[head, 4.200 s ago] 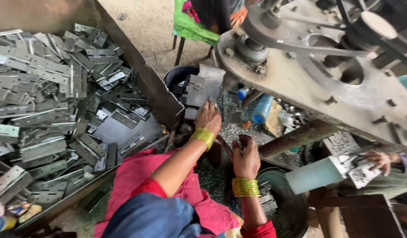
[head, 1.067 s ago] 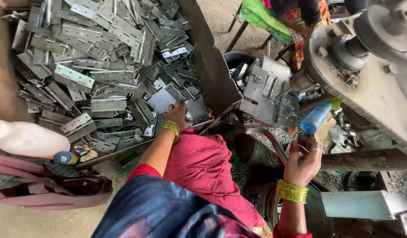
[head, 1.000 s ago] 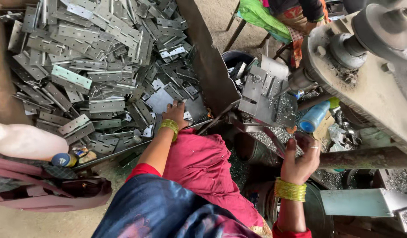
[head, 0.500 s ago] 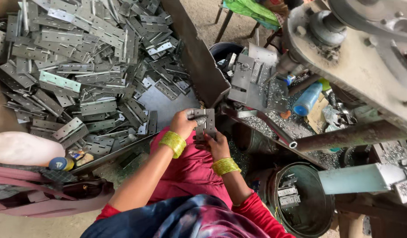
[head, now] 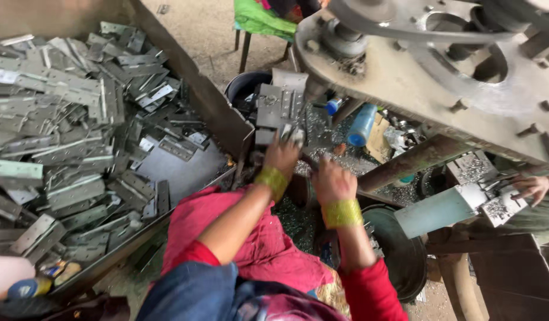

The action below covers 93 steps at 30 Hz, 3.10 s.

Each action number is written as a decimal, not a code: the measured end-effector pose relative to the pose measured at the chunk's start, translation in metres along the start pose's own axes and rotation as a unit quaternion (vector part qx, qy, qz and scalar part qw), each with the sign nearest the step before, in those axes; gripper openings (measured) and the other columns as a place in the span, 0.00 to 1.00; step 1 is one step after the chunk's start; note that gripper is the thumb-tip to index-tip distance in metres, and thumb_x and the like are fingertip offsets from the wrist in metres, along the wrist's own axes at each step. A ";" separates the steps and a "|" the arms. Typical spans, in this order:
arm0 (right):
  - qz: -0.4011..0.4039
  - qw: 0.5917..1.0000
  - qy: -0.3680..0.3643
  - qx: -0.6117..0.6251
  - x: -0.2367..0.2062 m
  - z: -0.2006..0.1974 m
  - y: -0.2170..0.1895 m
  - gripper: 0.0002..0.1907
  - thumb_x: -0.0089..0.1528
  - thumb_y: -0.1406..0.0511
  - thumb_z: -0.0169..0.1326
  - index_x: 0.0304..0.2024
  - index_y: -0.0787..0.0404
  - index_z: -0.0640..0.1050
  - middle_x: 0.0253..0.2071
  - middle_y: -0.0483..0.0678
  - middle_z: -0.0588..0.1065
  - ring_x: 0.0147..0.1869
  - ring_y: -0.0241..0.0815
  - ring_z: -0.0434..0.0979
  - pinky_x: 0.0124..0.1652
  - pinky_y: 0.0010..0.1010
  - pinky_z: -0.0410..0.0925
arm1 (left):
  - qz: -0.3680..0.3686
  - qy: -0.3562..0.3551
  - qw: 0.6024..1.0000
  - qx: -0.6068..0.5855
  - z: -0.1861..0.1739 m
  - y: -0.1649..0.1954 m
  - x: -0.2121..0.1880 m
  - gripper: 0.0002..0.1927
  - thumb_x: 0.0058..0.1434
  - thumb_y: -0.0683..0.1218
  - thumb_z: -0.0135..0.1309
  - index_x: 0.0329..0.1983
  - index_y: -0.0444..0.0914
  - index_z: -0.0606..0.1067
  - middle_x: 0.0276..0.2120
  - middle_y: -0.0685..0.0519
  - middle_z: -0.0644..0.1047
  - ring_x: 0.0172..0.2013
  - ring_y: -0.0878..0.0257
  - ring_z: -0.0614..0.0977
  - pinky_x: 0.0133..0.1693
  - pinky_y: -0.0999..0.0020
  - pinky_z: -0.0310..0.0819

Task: The person repeatedly picks up metal hinge-like parts from a bin, places them into a press machine, and operates the lever to process them. The processed parts are then dropped into a bucket below.

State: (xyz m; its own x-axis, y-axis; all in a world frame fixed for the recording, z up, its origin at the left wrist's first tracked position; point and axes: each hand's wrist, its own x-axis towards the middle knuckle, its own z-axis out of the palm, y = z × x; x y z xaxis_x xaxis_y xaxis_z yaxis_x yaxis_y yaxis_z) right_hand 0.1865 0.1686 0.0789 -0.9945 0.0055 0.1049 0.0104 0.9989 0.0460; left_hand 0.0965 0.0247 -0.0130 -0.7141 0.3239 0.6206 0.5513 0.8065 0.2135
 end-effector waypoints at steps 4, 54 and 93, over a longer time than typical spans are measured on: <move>0.041 0.995 -0.044 0.074 -0.034 0.037 0.012 0.25 0.60 0.56 0.53 0.58 0.55 0.70 0.45 0.58 0.79 0.44 0.60 0.82 0.40 0.50 0.73 | -0.006 0.016 0.986 0.167 0.027 0.039 -0.024 0.17 0.63 0.44 0.46 0.51 0.34 0.78 0.58 0.34 0.77 0.58 0.40 0.79 0.64 0.50 0.61; 0.147 0.950 -0.124 0.247 -0.039 0.151 0.053 0.30 0.58 0.46 0.55 0.49 0.63 0.79 0.45 0.68 0.78 0.54 0.68 0.77 0.51 0.52 0.70 | -0.132 -0.264 0.940 0.174 -0.016 -0.003 0.071 0.19 0.68 0.45 0.44 0.57 0.42 0.80 0.77 0.47 0.56 0.77 0.47 0.45 0.69 0.38 0.20; 0.030 0.916 0.321 0.239 -0.028 -0.021 -0.016 0.28 0.61 0.61 0.60 0.63 0.60 0.71 0.69 0.62 0.64 0.72 0.65 0.62 0.64 0.52 0.57 | 0.031 0.034 0.997 0.066 -0.027 0.011 0.065 0.19 0.66 0.44 0.46 0.59 0.46 0.76 0.51 0.49 0.82 0.56 0.55 0.76 0.64 0.44 0.54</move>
State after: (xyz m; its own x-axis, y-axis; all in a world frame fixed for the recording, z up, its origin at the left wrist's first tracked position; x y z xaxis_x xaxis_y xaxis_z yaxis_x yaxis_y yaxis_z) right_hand 0.2159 0.1514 0.0964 -0.7256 0.1857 0.6626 -0.1360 0.9052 -0.4026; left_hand 0.0677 0.0418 0.0502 -0.6471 0.3441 0.6803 0.5284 0.8457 0.0748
